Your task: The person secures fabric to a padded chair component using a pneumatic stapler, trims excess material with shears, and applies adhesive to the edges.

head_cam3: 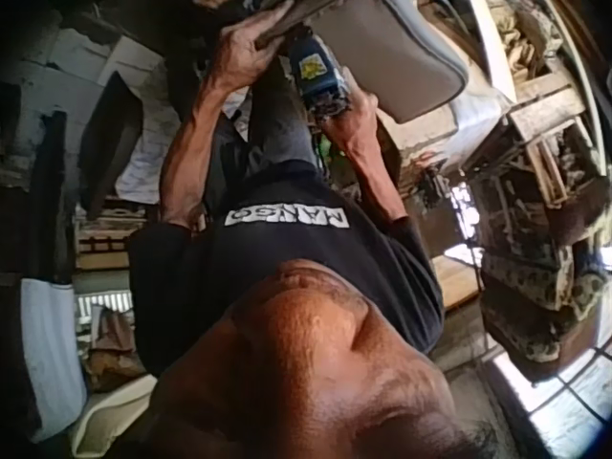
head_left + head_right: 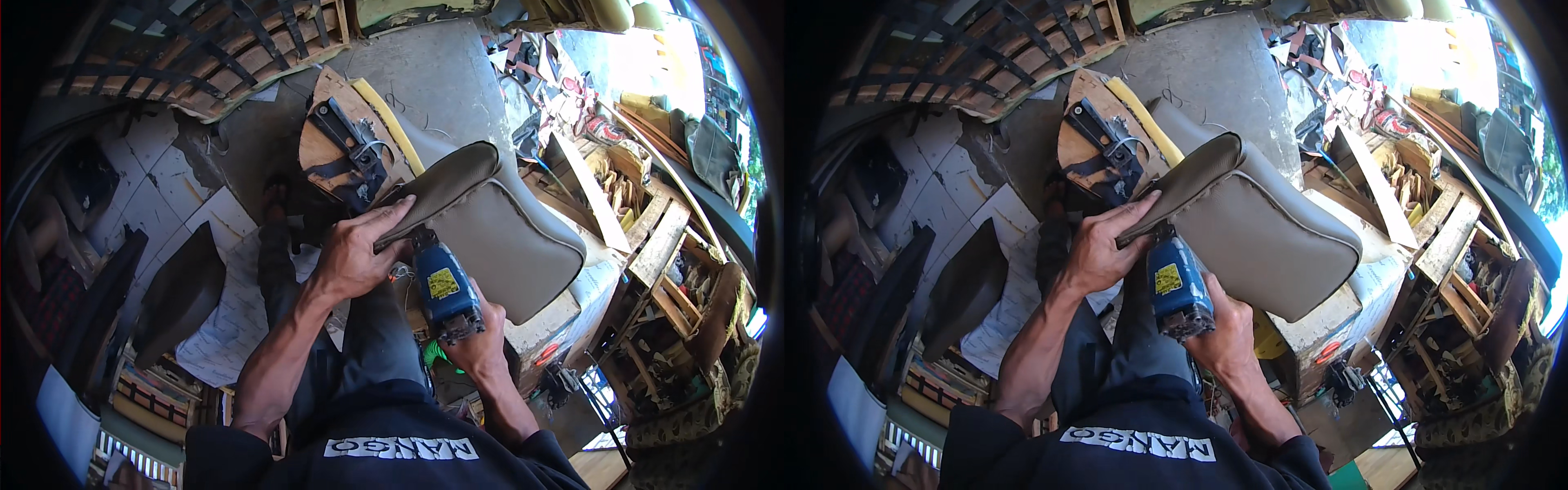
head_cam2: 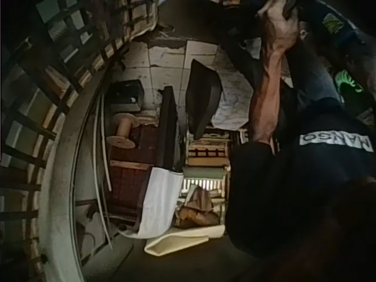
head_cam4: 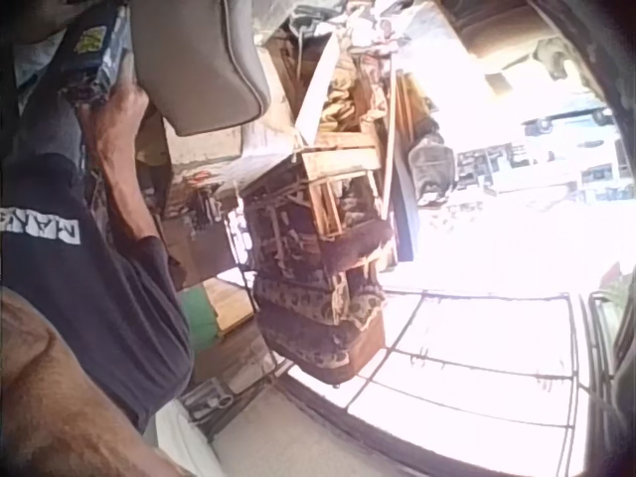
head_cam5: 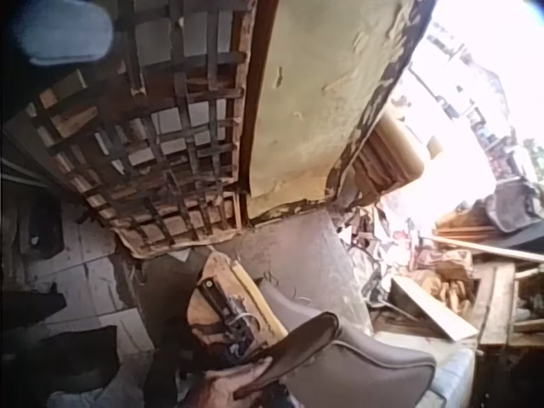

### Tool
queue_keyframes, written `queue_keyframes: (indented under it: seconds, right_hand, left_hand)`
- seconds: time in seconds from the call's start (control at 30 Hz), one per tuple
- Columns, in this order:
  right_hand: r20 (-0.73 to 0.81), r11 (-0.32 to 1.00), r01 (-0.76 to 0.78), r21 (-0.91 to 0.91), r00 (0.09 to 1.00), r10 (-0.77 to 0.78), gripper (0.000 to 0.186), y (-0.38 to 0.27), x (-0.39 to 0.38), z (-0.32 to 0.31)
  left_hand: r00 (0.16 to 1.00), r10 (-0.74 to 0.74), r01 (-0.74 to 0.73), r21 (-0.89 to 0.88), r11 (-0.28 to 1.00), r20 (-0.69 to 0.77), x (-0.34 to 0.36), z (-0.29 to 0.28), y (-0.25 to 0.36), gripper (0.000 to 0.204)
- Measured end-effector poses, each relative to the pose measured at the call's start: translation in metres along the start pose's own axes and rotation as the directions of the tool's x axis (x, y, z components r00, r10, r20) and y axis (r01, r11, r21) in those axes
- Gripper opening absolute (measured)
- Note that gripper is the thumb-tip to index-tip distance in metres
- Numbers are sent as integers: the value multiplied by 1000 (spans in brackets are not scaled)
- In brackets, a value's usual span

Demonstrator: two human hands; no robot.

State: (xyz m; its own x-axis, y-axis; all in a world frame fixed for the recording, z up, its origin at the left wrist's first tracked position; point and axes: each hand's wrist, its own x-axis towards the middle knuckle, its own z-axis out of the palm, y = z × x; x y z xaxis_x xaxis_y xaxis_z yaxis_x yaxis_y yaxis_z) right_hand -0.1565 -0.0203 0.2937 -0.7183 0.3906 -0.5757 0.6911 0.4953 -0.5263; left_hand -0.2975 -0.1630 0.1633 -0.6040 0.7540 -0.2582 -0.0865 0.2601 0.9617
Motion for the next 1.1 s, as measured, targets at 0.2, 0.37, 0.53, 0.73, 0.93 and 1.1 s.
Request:
queue_keyframes:
  seconds: [0.2, 0.37, 0.53, 0.73, 0.93, 1.1]
  right_hand:
    - [-3, 994, 24, 108, 1000, -24, 50, 3, -4, 4]
    - [26, 992, 15, 123, 999, -19, 55, 3, -15, 14]
    - [-4, 992, 62, 107, 998, -62, 63, 8, -15, 24]
    - [-11, 992, 44, 115, 999, -43, 63, 2, -13, 25]
    - [-44, 997, 5, 75, 999, -2, 49, 1, -13, 36]
    - [-74, 997, 43, 67, 997, -38, 45, -5, -7, 31]
  left_hand:
    - [997, 1, 5, -67, 998, 81, -10, -8, -6, 66]
    - [996, 2, 5, -70, 998, 94, -8, -10, -9, 65]
    - [994, 31, -24, -66, 998, 105, -3, -12, -7, 63]
    - [996, 16, -10, -66, 998, 92, -3, -12, -11, 63]
    - [993, 15, -6, -72, 997, 117, -8, -15, -11, 62]
    - [994, -6, 16, -86, 996, 113, -2, -15, -12, 67]
